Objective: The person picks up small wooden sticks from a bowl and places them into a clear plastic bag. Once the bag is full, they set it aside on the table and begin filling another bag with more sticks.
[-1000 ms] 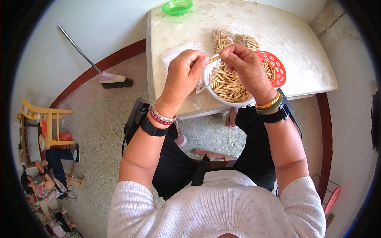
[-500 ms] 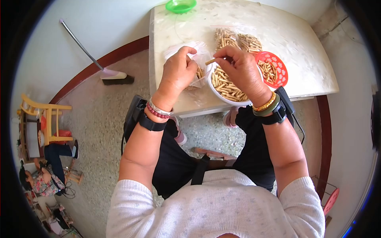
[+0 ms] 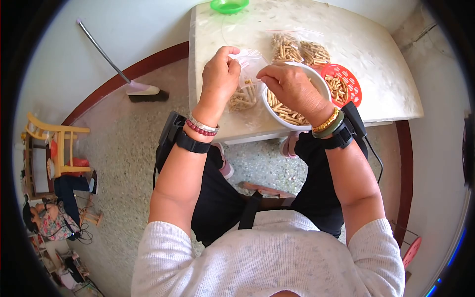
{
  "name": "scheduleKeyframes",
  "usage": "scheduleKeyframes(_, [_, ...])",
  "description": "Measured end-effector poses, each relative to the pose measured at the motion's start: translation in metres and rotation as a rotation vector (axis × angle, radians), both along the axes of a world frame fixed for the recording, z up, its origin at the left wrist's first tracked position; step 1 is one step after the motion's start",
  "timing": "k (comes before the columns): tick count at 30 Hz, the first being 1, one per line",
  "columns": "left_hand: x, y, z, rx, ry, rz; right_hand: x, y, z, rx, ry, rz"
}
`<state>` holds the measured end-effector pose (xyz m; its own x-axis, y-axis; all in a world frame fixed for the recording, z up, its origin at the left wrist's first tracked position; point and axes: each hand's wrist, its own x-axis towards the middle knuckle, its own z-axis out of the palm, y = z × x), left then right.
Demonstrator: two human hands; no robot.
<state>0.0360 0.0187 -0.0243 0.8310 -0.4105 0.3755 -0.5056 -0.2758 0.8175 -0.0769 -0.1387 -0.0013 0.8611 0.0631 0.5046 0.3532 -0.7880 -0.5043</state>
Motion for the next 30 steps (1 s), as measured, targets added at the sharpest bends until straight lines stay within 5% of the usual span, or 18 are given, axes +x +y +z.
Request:
scheduleKeyframes(3, [-0.003,-0.001,0.011,0.048,-0.217,0.066,-0.001,-0.004,0.004,0.007,0.011,-0.018])
scheduleKeyframes(14, [-0.025,-0.002,0.023,0.177,-0.244,-0.064,-0.007,-0.03,0.007,-0.052,-0.003,0.01])
scheduleKeyframes(18, [-0.025,-0.008,0.019,0.235,-0.196,-0.111,-0.01,-0.037,0.004,0.151,0.131,-0.026])
scheduleKeyframes(20, [-0.024,-0.007,0.018,0.23,-0.226,-0.124,-0.005,-0.045,-0.001,0.447,0.112,-0.23])
scheduleKeyframes(22, [-0.026,-0.007,0.018,0.241,-0.219,-0.116,-0.008,-0.052,-0.011,0.416,0.128,-0.323])
scheduleKeyframes(25, [-0.026,-0.007,0.017,0.246,-0.224,-0.119,-0.007,-0.052,-0.038,-0.173,0.235,-0.264])
scheduleKeyframes(30, [-0.03,-0.007,0.023,0.204,-0.215,-0.124,-0.002,-0.037,-0.065,-0.266,0.475,-0.279])
